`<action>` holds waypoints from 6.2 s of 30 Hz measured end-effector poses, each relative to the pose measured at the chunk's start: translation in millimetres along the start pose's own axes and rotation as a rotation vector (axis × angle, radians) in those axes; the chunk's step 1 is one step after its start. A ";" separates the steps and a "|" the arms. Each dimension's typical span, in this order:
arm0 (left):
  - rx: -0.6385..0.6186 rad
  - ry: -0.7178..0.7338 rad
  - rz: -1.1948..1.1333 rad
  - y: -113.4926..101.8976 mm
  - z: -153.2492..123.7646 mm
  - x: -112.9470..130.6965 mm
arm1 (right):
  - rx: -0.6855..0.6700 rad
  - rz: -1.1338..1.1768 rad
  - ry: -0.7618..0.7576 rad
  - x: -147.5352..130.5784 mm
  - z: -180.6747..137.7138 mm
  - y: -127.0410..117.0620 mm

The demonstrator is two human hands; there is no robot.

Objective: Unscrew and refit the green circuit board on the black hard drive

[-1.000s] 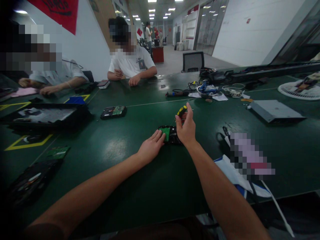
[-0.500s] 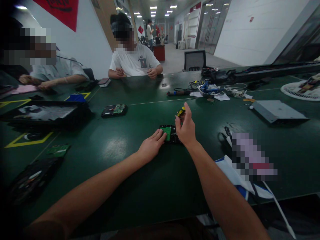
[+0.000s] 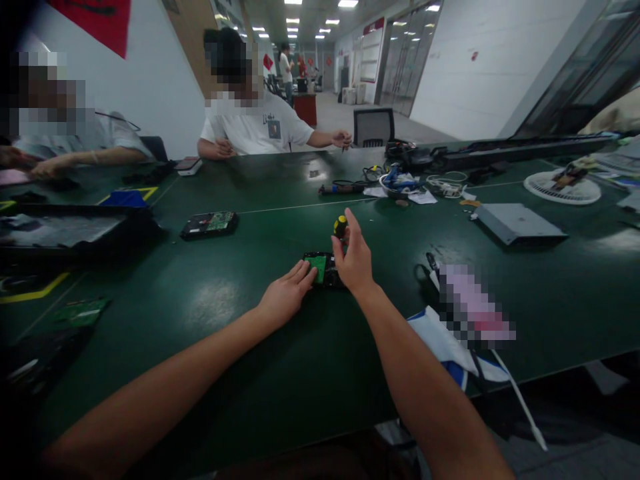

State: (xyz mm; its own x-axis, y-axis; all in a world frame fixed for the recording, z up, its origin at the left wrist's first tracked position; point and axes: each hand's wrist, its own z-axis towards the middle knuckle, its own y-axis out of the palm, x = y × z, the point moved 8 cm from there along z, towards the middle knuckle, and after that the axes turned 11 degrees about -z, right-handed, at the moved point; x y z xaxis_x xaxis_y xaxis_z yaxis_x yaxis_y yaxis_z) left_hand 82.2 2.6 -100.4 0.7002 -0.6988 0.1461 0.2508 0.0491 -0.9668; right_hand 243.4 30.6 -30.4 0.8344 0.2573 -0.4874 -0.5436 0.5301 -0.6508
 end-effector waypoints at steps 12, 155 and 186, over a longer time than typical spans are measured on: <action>-0.008 -0.010 0.020 -0.8 -1.1 -0.3 | -0.012 0.026 0.025 3.5 -0.3 0.6; -0.024 -0.018 0.005 3.0 -0.6 -4.5 | 0.176 0.078 -0.222 -14.1 -1.3 1.1; -0.020 -0.014 0.008 0.9 -0.7 -3.1 | 0.178 0.063 -0.242 -14.0 -1.9 1.1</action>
State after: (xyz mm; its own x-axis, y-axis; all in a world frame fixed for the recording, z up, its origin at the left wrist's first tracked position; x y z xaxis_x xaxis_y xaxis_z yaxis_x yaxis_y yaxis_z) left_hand 79.8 4.3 -101.9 0.7116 -0.6882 0.1415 0.2319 0.0399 -0.9719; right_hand 231.0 26.1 -25.4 0.8086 0.4679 -0.3566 -0.5883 0.6350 -0.5007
